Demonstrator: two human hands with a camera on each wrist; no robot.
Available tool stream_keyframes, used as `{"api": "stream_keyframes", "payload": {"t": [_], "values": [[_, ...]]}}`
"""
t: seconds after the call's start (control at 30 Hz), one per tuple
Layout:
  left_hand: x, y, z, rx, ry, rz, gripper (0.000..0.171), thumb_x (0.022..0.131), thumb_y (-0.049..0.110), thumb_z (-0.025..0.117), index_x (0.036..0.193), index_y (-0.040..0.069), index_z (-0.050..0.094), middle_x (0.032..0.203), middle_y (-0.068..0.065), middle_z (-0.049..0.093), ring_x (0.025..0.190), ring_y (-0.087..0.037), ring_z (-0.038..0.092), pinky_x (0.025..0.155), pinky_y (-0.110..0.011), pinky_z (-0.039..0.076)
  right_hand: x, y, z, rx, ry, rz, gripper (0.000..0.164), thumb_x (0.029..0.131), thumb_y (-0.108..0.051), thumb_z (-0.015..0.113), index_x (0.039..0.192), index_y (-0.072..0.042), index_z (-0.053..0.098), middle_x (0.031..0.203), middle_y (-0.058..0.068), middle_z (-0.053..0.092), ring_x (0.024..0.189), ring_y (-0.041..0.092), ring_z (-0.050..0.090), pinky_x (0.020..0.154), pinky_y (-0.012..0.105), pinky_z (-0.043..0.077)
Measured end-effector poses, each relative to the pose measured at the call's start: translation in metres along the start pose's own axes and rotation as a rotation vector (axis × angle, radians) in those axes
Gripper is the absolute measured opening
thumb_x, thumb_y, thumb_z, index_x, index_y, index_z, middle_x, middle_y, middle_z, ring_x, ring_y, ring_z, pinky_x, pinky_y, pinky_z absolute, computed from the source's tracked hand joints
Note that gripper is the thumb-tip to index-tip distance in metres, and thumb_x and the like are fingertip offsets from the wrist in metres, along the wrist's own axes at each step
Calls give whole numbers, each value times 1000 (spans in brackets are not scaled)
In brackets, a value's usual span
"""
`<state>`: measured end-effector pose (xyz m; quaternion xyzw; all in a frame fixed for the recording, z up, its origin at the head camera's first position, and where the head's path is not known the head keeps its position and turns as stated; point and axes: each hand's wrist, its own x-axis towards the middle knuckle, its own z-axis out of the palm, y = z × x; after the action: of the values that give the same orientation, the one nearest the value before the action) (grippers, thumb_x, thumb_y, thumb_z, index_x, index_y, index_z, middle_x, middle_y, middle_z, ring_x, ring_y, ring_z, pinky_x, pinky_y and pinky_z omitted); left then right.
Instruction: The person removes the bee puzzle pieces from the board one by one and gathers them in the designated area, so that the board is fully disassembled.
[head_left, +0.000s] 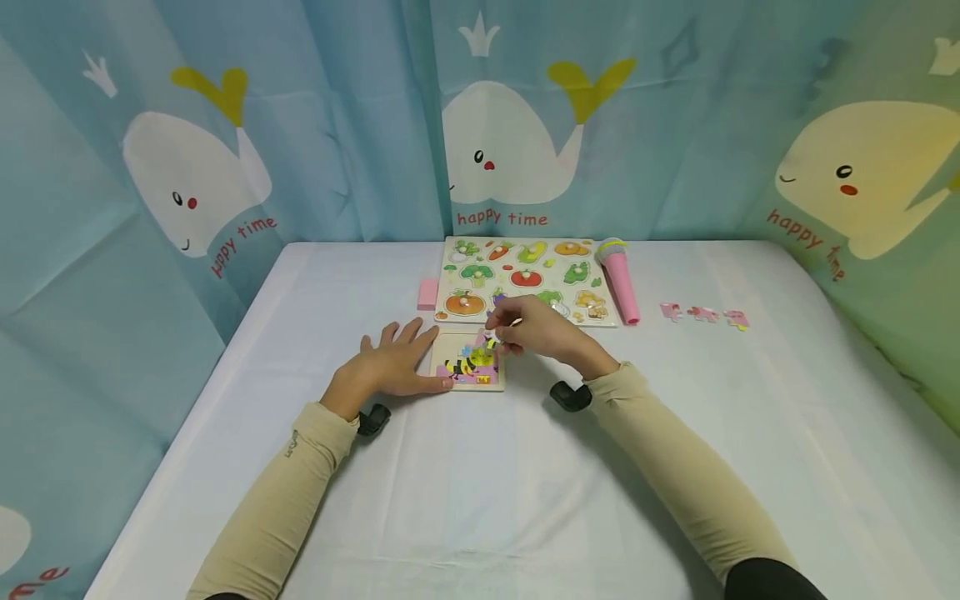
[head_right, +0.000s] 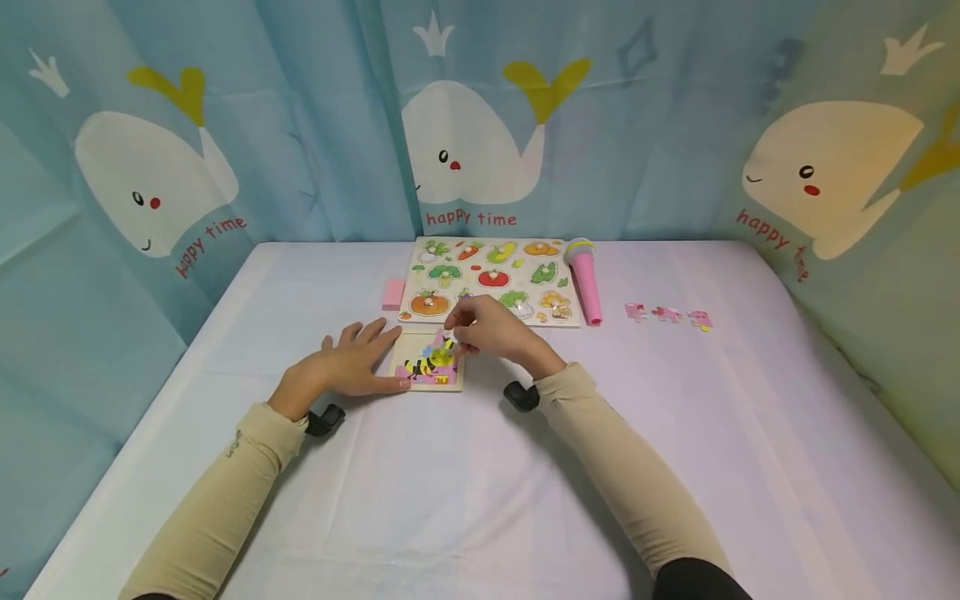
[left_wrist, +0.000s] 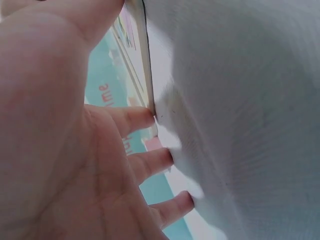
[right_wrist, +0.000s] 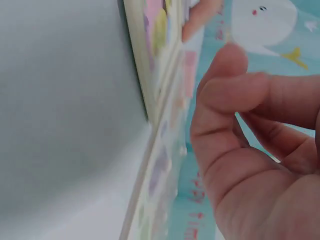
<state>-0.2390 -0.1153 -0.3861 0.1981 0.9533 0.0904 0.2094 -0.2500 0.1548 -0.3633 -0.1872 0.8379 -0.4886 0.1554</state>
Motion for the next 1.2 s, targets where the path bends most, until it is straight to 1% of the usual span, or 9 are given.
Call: {"api": "stream_keyframes", "payload": {"t": [0.13,0.3,0.47,0.67,0.87,1.03,1.2], "values": [[-1,0,0,2,8,5,104,98,71,62,174,18,15,179,-17,6,160,-50,7,116,-82,11,-11,6,-15,-4,45,22,14,106,3,57,113,6,69,94,16,63,69,22,56,66,35,50],[-1,1,-1,-3,3,7,105,97,71,63,174,18,15,179,-16,6,160,-50,7,117,-81,10,-27,13,-32,-8,113,51,13,105,1,60,113,8,68,92,16,66,72,23,57,69,34,51],[0,1,-2,5,10,11,105,97,71,63,174,17,16,179,-16,7,159,-51,8,116,-82,10,-41,16,-45,13,174,62,14,105,1,61,115,9,67,89,16,67,74,22,57,70,31,51],[-1,2,-2,-8,6,10,106,96,71,64,174,18,16,179,-16,6,160,-51,6,117,-82,9,-56,18,-58,56,198,78,18,106,2,58,120,13,64,92,16,65,79,22,58,72,30,51],[-2,4,0,-24,17,5,106,96,70,66,174,18,17,178,-17,7,160,-50,7,117,-81,9,-68,23,-72,63,230,103,23,106,2,58,125,14,62,96,16,66,80,19,60,73,27,52],[-1,2,1,-29,23,7,106,96,70,66,174,18,18,178,-17,7,160,-51,7,117,-82,9,-77,28,-88,83,263,128,27,106,1,57,129,15,60,97,12,65,79,15,58,73,27,51],[-2,0,1,-21,32,16,106,95,70,66,174,17,18,178,-18,8,159,-51,8,116,-83,10,-83,37,-105,102,309,137,28,106,2,55,130,17,57,96,7,63,78,14,58,73,26,50]]}}
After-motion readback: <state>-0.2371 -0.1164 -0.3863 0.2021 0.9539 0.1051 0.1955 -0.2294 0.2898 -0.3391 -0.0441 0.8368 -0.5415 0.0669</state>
